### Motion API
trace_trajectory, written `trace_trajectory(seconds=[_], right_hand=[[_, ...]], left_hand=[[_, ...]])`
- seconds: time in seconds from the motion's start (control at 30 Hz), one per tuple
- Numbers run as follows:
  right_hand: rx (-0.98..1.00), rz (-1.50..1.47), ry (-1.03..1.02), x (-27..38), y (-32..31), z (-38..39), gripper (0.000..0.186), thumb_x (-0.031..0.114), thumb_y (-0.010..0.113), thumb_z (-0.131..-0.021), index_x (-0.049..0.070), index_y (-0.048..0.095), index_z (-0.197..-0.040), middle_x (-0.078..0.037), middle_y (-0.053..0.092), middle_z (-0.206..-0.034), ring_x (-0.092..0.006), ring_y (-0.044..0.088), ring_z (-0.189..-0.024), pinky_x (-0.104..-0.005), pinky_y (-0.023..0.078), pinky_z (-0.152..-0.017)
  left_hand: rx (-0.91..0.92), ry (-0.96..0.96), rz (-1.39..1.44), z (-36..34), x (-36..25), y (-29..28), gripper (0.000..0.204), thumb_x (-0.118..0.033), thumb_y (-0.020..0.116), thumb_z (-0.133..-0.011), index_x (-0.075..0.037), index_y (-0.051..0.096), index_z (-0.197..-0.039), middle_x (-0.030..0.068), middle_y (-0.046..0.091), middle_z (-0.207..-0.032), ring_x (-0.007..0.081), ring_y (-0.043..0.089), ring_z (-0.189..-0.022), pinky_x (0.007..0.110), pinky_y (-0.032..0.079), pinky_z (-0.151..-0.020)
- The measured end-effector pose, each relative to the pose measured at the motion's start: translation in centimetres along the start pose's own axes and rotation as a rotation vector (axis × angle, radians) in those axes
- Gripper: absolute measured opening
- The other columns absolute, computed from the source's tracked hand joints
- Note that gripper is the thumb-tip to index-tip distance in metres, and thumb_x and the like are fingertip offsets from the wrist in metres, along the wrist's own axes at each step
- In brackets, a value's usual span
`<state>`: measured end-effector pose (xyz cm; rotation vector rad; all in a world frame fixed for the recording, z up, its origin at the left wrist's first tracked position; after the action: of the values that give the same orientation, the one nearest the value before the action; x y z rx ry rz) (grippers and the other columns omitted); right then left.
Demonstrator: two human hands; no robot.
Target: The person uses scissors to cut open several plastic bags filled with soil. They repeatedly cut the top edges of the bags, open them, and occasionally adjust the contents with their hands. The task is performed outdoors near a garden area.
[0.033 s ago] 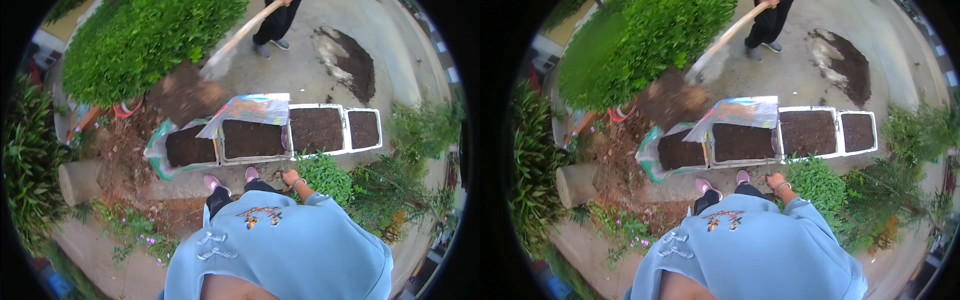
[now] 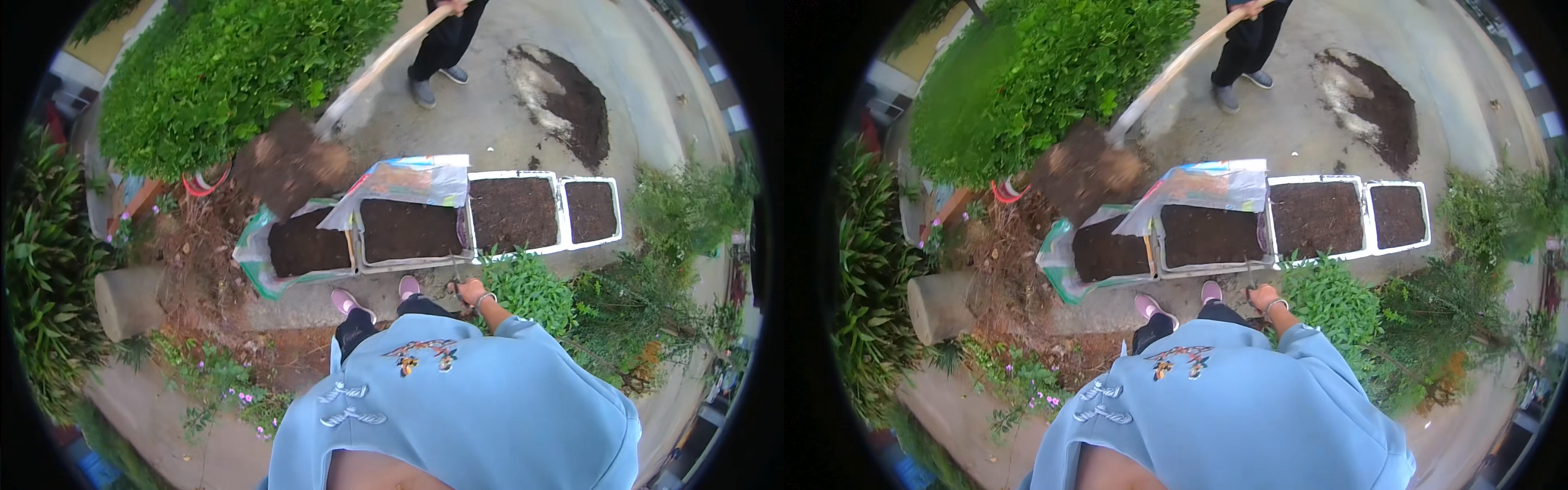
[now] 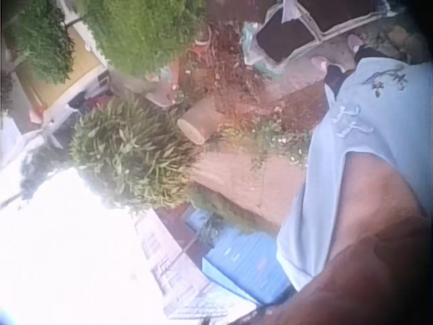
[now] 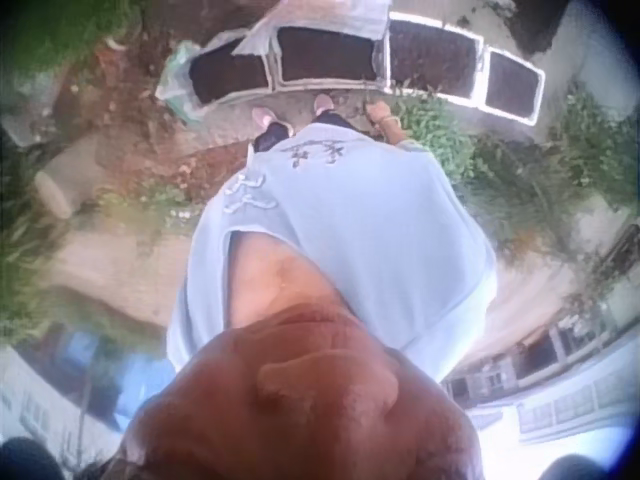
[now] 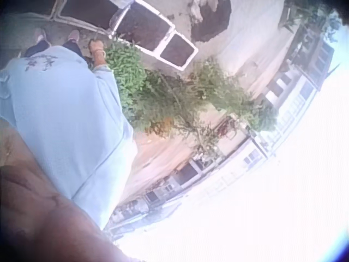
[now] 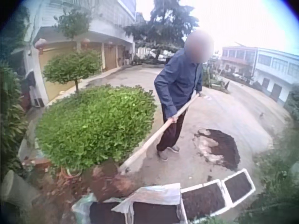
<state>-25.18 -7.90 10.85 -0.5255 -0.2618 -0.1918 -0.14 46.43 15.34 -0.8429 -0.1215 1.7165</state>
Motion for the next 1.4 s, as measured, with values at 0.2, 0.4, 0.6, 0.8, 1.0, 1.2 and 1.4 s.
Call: trace_trajectory(seconds=[0.2,0.4,0.6,0.8,1.0,1.2,1.4], right_hand=[[0.047,-0.045,-0.071,0.8,-0.7,0.1,0.059,0.054,0.067,-0.078,-0.004,0.067,-0.083,-0.013,0.064,-0.062,-0.0214,0.062,-0.048,-0.0357,0.048,-0.046],[0.020,-0.113,-0.012,-1.1,-2.4,1.7,0.057,0.051,0.069,-0.078,-0.005,0.062,-0.084,-0.012,0.061,-0.060,-0.0214,0.060,-0.045,-0.0340,0.046,-0.041],[0.110,-0.115,-0.002,-0.2,0.6,0.8,0.054,0.047,0.069,-0.080,-0.006,0.059,-0.088,-0.011,0.058,-0.059,-0.0221,0.059,-0.041,-0.0346,0.046,-0.037],[0.104,-0.034,-0.082,-3.2,-1.8,-4.1,0.051,0.044,0.071,-0.080,-0.005,0.060,-0.092,-0.010,0.057,-0.059,-0.0205,0.055,-0.038,-0.0343,0.042,-0.035],[0.096,-0.107,-0.081,0.6,-1.1,-1.3,0.054,0.046,0.072,-0.078,-0.005,0.061,-0.091,-0.010,0.059,-0.060,-0.0202,0.055,-0.041,-0.0347,0.043,-0.038],[0.085,-0.053,-0.164,5.2,-1.0,0.9,0.053,0.047,0.070,-0.079,-0.005,0.063,-0.086,-0.010,0.060,-0.060,-0.0199,0.058,-0.045,-0.0347,0.045,-0.042],[0.111,0.017,-0.187,7.3,-0.5,2.3,0.052,0.048,0.071,-0.079,-0.004,0.062,-0.085,-0.010,0.060,-0.060,-0.0185,0.057,-0.046,-0.0334,0.045,-0.043]], left_hand=[[-0.019,0.037,0.036,-0.2,0.3,0.8,0.022,-0.018,0.060,-0.090,0.003,0.063,-0.095,0.0109,0.069,-0.084,0.0202,0.065,-0.077,0.034,0.054,-0.069],[-0.046,-0.311,0.860,0.1,-1.0,3.7,0.023,-0.017,0.059,-0.091,0.004,0.062,-0.101,0.0107,0.069,-0.086,0.0197,0.065,-0.078,0.033,0.054,-0.072],[-0.107,-0.382,0.716,1.3,9.4,6.3,0.027,-0.021,0.058,-0.094,0.002,0.063,-0.107,0.0101,0.070,-0.090,0.0175,0.066,-0.082,0.032,0.054,-0.074],[-0.050,0.041,0.194,1.3,3.8,7.3,0.026,-0.024,0.054,-0.093,-0.001,0.064,-0.097,0.0096,0.068,-0.095,0.0191,0.066,-0.083,0.032,0.055,-0.074],[-0.065,-0.410,0.845,4.0,-4.5,4.4,0.028,-0.019,0.056,-0.091,0.004,0.059,-0.106,0.0159,0.067,-0.097,0.0250,0.066,-0.086,0.036,0.057,-0.076],[-0.064,-0.432,0.970,3.8,-3.5,4.7,0.028,-0.017,0.057,-0.090,0.001,0.056,-0.111,0.0137,0.065,-0.094,0.0271,0.067,-0.082,0.039,0.058,-0.071],[-0.095,-0.479,0.991,4.0,-1.8,5.7,0.026,-0.018,0.057,-0.090,-0.002,0.057,-0.110,0.0130,0.066,-0.095,0.0257,0.067,-0.082,0.036,0.057,-0.070]])
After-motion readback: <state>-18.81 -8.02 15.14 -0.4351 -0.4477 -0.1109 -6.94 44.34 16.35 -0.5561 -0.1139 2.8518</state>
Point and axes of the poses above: each hand's wrist, its own z-axis away from the middle knuckle, its own y-axis out of the palm, x = y × z, the point moved 1 cm from there along -z, towards the middle knuckle
